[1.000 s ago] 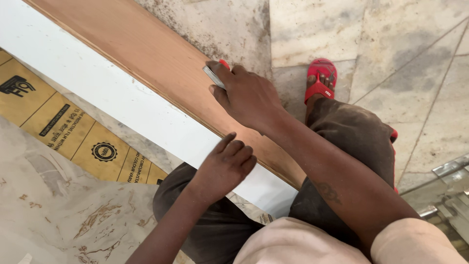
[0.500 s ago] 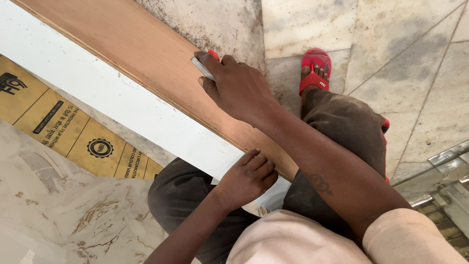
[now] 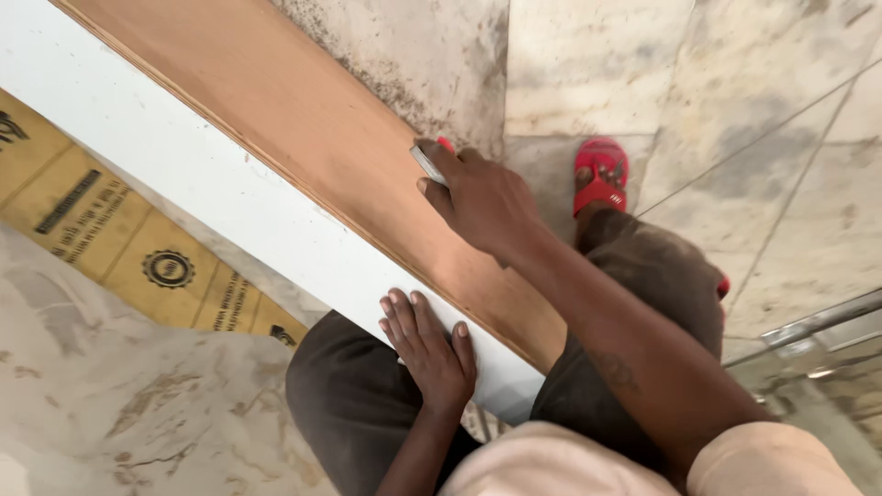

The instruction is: The person is sanding a long, white-painted wooden plank using a sanding block. They hold the plank with one hand and move the sanding block back and forth along the surface and edges to smooth it.

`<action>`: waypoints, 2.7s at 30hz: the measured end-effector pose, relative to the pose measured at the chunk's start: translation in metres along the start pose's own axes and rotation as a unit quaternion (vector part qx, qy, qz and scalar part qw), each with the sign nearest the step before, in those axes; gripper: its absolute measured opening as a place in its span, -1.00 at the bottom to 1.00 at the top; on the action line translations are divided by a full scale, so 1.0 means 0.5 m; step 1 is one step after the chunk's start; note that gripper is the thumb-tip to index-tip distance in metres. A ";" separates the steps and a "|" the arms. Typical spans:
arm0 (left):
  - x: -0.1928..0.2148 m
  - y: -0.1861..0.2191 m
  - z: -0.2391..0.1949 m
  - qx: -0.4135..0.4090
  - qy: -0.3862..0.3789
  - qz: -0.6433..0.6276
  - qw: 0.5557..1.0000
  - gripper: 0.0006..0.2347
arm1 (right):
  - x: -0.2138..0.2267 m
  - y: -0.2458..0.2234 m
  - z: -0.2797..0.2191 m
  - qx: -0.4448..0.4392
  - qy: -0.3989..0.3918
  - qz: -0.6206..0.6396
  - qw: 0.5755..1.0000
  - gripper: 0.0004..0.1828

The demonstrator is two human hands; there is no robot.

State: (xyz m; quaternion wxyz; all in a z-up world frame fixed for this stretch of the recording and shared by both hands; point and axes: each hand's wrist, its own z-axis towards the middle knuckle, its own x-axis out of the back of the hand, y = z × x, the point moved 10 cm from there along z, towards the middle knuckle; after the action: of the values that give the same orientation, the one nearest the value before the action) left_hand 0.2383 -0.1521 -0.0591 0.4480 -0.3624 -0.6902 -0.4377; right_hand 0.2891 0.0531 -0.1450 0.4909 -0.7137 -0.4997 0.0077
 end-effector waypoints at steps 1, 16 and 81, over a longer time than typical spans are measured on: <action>-0.006 0.001 -0.017 0.021 0.001 -0.003 1.000 -0.42 | -0.010 0.003 -0.009 -0.013 -0.010 0.009 1.000 -0.47; -0.061 0.028 -0.123 0.048 0.013 0.031 0.998 -0.45 | -0.073 0.008 -0.215 0.001 -0.099 0.021 0.995 -0.44; -0.001 -0.101 0.068 0.157 0.209 0.035 0.965 -0.57 | -0.108 0.167 -0.329 0.155 -0.084 0.151 0.973 -0.33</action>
State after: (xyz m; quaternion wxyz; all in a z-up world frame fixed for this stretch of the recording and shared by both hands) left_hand 0.1832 -0.1386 -0.0810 0.6489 -0.2122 -0.6278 -0.3739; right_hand 0.4035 -0.1014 -0.1446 0.5449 -0.6932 -0.4180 0.2188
